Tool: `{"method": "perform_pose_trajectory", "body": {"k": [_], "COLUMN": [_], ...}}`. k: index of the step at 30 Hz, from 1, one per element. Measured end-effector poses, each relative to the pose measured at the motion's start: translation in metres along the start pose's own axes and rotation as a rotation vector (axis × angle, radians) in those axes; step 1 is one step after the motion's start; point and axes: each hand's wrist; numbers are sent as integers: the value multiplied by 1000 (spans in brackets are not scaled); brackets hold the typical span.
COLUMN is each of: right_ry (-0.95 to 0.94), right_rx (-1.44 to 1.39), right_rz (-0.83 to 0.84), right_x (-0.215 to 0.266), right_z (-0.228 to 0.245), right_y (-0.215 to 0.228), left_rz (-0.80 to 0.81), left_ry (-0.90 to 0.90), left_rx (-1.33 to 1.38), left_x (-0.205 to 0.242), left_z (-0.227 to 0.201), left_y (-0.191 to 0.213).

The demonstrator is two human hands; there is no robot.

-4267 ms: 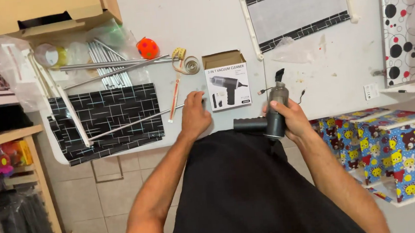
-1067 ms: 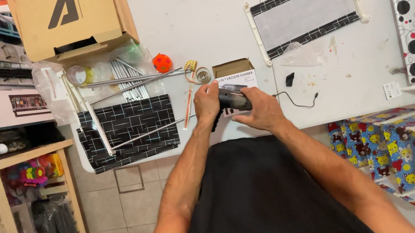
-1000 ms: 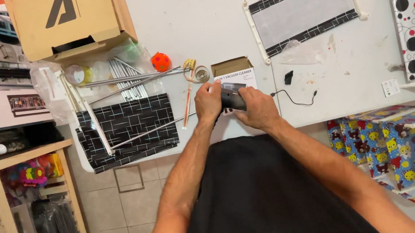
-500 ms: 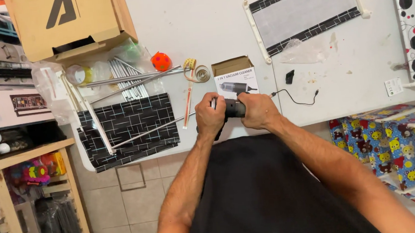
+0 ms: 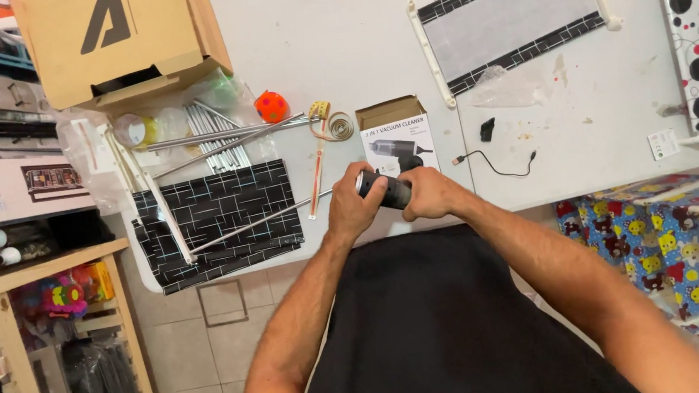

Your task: Unboxing a small handheld vacuum and then assembling a multi-tier storage rack using metal rods and patterned panels.

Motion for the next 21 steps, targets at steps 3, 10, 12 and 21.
{"method": "perform_pose_trajectory", "body": {"k": [3, 10, 12, 21], "right_ry": [-9, -25, -39, -17], "right_rx": [334, 373, 195, -92], "right_rz": [-41, -20, 90, 9], "right_x": [8, 8, 10, 17], "right_z": [25, 25, 16, -29], "right_y": [5, 13, 20, -7], "left_rz": [-18, -74, -31, 262], "left_ry": [280, 274, 251, 416], "left_rx": [64, 78, -16, 59], "left_x": [3, -10, -3, 31], "left_z": [-17, 18, 13, -4], "left_y": [-8, -12, -4, -9]}}
Point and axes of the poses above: each hand's wrist, its own x-axis away from the middle knuckle, its own y-axis out of the back of the hand, z = x × y, and after that the axes turned 11 degrees about y, right-handed
